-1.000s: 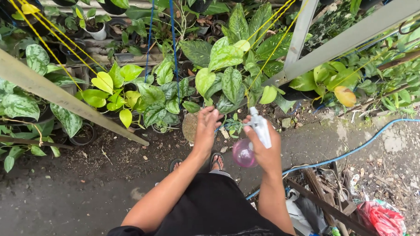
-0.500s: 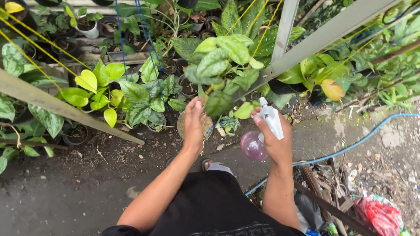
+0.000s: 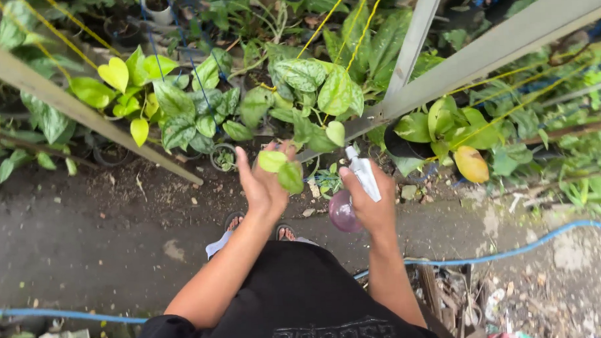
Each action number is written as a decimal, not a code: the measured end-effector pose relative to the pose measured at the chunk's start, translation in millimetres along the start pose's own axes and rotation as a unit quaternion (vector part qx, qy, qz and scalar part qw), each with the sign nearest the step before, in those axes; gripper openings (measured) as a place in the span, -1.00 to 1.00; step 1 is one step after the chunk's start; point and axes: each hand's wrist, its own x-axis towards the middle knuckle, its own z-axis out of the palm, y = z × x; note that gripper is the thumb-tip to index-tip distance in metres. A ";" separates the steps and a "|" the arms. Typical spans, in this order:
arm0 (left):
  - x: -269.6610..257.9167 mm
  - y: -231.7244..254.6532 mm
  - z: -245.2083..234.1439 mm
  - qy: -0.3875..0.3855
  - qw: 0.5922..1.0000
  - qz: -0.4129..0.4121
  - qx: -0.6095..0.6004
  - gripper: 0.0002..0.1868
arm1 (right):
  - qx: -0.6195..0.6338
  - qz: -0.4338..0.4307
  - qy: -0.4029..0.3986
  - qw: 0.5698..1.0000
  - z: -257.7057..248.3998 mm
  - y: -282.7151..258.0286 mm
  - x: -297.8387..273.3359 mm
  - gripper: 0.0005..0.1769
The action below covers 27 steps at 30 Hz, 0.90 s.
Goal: Inspecting plant leaves and using a spray bottle to mist them in a nursery setting.
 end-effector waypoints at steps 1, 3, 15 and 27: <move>-1.0 -7.0 -3.7 0.005 1.000 0.009 -0.003 0.21 | 0.003 -0.003 -0.010 1.000 -4.0 -1.0 1.3 -0.70; -1.8 -20.7 -10.0 -0.046 0.996 0.052 0.064 0.20 | 0.058 -0.026 -0.118 0.991 -11.9 -3.2 4.8 -0.73; -34.0 -26.7 0.3 0.014 0.954 0.183 0.239 -0.49 | 0.092 -0.138 -0.244 0.955 -20.4 28.3 10.1 -0.70; -26.9 -39.1 -14.6 -0.074 0.950 0.218 0.209 -0.55 | 0.151 -0.151 -0.252 0.944 -4.2 28.4 9.5 -0.77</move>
